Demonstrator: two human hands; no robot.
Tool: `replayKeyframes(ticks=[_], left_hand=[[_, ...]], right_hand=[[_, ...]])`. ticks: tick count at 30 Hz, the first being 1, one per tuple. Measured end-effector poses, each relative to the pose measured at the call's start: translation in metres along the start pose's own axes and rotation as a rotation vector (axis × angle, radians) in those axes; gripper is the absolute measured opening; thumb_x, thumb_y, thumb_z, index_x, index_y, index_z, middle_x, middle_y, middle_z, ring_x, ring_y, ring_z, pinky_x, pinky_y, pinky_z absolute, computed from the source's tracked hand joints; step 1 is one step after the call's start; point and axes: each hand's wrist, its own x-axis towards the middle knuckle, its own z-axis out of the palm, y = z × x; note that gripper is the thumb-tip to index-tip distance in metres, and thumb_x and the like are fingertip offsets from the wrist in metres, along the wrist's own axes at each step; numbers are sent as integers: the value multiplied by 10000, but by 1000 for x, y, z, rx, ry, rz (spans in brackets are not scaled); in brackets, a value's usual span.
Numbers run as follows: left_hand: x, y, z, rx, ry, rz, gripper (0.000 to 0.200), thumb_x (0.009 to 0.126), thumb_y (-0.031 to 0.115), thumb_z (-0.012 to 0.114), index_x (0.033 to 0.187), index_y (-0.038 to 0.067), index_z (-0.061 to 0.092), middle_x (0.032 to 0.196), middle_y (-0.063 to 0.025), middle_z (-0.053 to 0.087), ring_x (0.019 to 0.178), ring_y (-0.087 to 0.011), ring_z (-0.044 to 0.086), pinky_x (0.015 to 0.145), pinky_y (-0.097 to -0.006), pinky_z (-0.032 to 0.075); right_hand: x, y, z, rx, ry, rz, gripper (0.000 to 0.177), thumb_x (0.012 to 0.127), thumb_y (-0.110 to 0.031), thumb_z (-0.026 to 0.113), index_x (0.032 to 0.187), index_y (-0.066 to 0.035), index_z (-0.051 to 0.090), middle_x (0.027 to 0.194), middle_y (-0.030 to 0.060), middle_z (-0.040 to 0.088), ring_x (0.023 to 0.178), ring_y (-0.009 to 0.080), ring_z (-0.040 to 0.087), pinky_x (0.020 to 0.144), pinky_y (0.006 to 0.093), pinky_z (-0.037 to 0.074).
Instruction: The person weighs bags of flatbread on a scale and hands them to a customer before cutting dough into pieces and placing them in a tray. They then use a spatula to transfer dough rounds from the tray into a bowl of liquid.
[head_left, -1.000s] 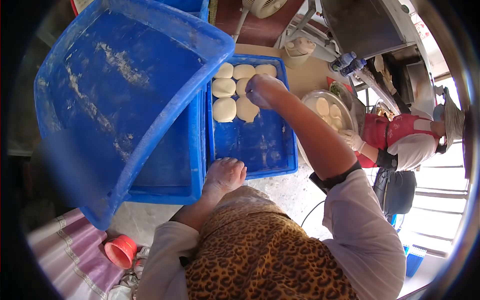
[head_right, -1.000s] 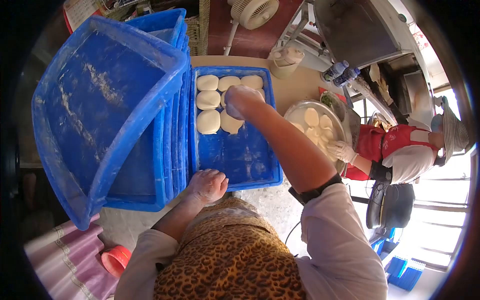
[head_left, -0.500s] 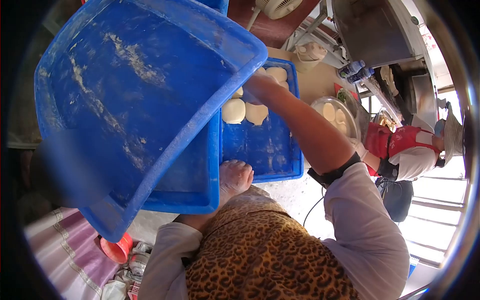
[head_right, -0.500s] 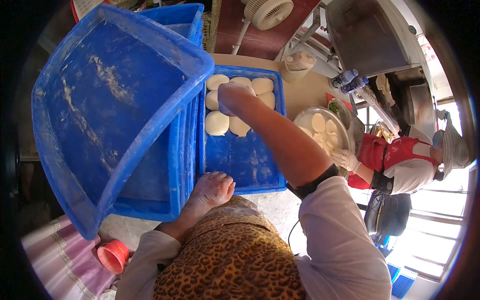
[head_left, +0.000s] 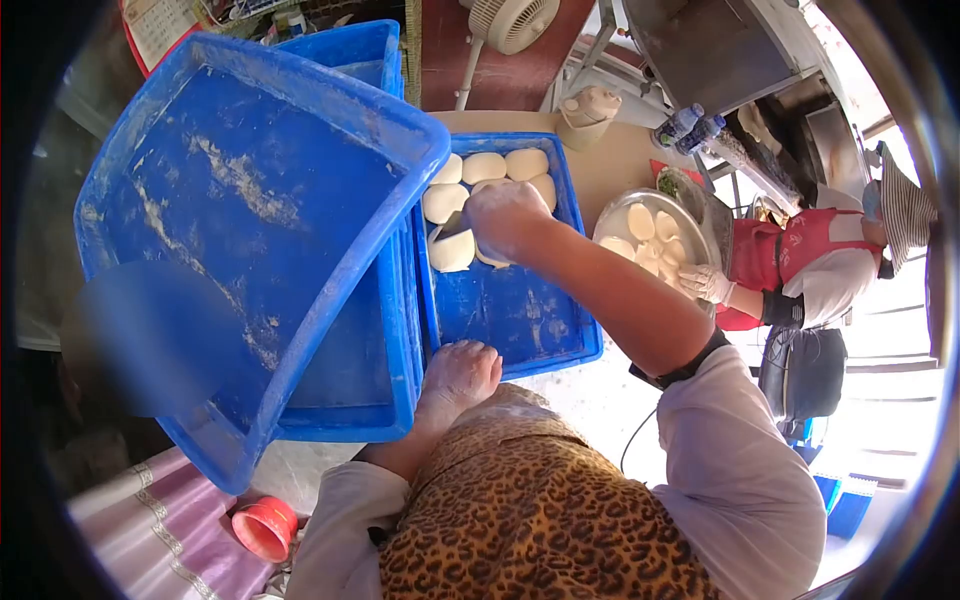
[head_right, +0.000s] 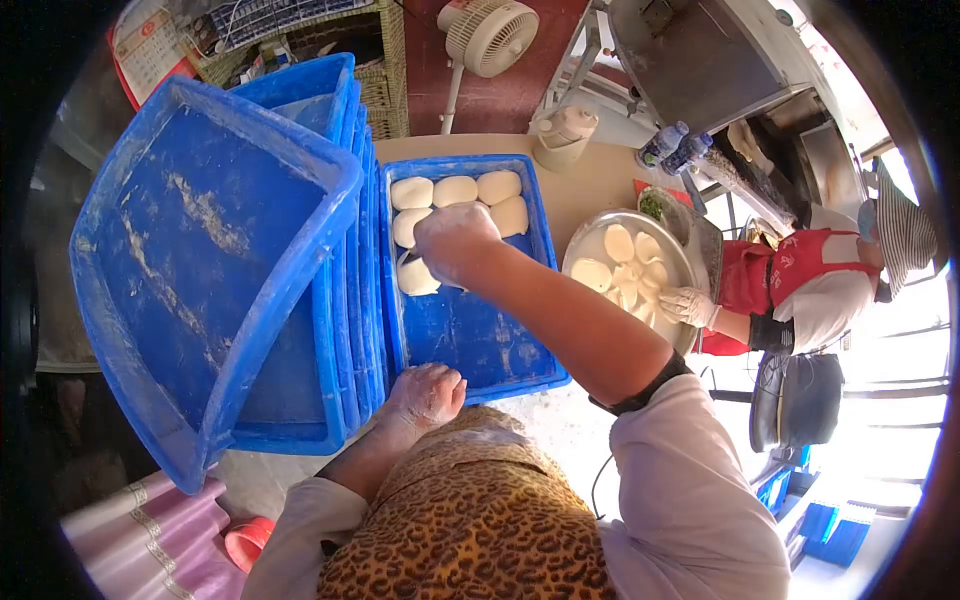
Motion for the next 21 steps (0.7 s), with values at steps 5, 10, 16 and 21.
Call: replayKeyframes(ticks=[5,10,16,21], left_hand=[[0,-1,2,34,23,11,213,909,222,683,750,85,643,758,-107,682,768,-333,699,696,-473,571],[-1,1,2,36,-1,-3,208,905,230,685,749,97,648,776,-103,694,770,-332,701,707,-470,568],[-4,1,3,19,42,25,188,875,222,704,751,91,651,765,-101,689,767,-323,705,695,-468,567],[-12,-9,4,-2,87,145,144,879,186,696,770,98,662,796,-92,689,773,-309,694,670,-467,558]], right_hand=[[13,-18,14,-58,-56,-182,141,845,-109,673,915,-60,785,947,128,774,910,306,757,739,431,598],[1,15,38,103,-27,-251,170,845,-101,656,938,-131,796,925,120,763,885,320,747,715,439,589],[-102,-16,106,243,123,0,245,934,-180,568,1102,-91,722,997,152,717,960,333,721,801,469,595],[-118,-79,108,260,-112,174,226,917,-158,586,1045,-25,715,1009,182,740,949,308,747,789,413,618]])
